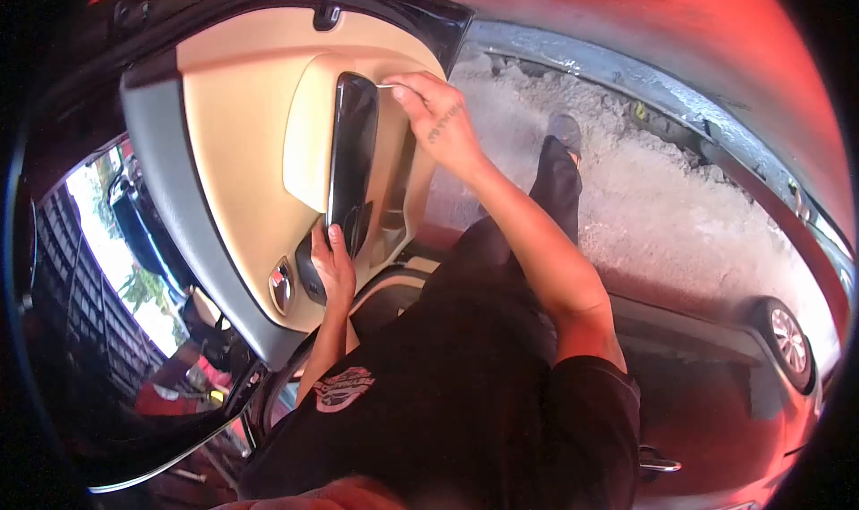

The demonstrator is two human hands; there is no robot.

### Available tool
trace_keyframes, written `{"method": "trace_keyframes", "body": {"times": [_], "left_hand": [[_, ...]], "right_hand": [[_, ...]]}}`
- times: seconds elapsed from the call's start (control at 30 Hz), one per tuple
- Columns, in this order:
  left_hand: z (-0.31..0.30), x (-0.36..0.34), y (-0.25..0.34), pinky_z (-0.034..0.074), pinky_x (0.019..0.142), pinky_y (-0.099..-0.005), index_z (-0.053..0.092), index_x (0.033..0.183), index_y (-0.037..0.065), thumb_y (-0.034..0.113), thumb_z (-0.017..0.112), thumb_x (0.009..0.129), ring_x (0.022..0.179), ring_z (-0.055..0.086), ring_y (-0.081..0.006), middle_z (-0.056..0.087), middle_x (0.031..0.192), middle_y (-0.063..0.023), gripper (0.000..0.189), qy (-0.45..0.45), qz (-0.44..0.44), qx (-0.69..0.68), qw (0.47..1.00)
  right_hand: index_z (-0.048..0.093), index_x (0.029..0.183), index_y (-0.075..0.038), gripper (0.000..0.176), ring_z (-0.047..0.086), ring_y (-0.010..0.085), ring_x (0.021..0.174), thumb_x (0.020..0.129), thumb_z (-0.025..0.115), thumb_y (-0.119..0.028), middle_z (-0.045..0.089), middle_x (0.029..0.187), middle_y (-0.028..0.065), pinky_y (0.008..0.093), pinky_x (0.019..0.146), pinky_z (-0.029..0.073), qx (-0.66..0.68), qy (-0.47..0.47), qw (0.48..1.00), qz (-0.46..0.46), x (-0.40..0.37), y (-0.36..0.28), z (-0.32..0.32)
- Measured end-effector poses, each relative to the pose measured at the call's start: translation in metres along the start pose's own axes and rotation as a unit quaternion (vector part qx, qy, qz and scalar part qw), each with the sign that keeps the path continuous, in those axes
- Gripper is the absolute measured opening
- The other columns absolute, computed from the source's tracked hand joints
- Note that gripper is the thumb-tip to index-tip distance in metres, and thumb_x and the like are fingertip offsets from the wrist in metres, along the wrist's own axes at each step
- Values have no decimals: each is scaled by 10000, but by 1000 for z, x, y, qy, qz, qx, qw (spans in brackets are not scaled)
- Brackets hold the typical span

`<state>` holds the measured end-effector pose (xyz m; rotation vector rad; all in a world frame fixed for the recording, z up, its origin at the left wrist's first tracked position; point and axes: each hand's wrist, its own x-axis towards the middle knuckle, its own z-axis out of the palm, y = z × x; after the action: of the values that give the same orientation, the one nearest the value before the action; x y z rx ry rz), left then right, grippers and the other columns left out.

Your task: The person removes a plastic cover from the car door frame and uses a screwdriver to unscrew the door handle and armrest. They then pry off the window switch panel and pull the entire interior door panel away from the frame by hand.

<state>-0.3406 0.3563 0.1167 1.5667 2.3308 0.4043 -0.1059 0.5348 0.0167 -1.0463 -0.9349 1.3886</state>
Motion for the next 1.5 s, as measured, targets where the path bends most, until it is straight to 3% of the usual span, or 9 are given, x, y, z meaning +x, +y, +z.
{"method": "trace_keyframes", "body": {"times": [0.13,0.5,0.57,0.7,0.77,0.8,1.13,1.3,1.5], "left_hand": [[9,5,4,421,688,-414,602,1088,-52,414,481,1093,718,460,-224,535,765,-131,482,39,-30,50,998],[6,7,6,331,605,-381,504,899,0,496,486,1075,664,378,-175,417,680,-61,527,23,-45,38,998],[3,4,-2,414,723,-473,592,1001,-25,523,491,1053,750,516,-356,562,815,-200,560,-8,-88,35,995],[11,7,-8,343,615,-418,508,901,-7,488,498,1063,661,405,-226,442,693,-106,520,41,-37,53,997],[12,6,-7,372,650,-455,521,916,-21,439,521,1049,690,458,-293,487,736,-160,479,66,15,80,994],[7,2,-9,435,897,-498,621,1116,-30,396,551,1020,949,592,-421,632,988,-233,442,20,-53,61,997],[19,-21,13,310,1164,-582,444,1509,20,125,668,941,1346,449,-450,476,1440,-254,620,112,8,131,985],[34,-80,22,210,1240,-580,476,1495,0,59,673,922,1556,161,-515,187,1681,-298,609,91,4,32,995],[35,-100,-14,537,1007,-444,476,1439,-3,379,661,1031,1235,615,-331,597,1341,-180,589,118,-282,-483,820]], "right_hand": [[714,1149,20,202,703,326,962,1014,593,-68,715,1056,165,371,890,543,34,-24,998,-52,31,-5,7],[699,1111,39,168,714,311,909,993,584,4,703,1024,177,339,835,562,47,-58,997,-31,46,-7,9],[692,1114,31,160,717,287,888,991,603,-16,708,991,160,331,818,566,35,-104,994,-18,54,-7,4],[693,1136,24,178,722,255,895,1003,611,-61,723,996,150,326,808,567,64,-142,987,28,57,-3,-3],[691,1165,18,203,729,228,907,1016,600,-85,737,1017,139,318,804,563,103,-147,972,153,52,0,-13],[692,1189,4,220,734,249,910,1018,599,-97,739,1025,161,326,816,564,41,-170,974,143,47,5,-21],[715,1029,-64,203,688,427,913,905,698,-224,695,933,213,519,818,554,-466,-524,701,130,-132,69,-205],[704,940,-74,106,690,420,926,885,701,-165,675,950,190,499,801,565,-523,-510,672,120,-167,43,-198],[658,825,-49,133,664,443,833,902,703,-148,660,839,223,523,709,519,-521,-501,685,92,-201,67,-198]]}}
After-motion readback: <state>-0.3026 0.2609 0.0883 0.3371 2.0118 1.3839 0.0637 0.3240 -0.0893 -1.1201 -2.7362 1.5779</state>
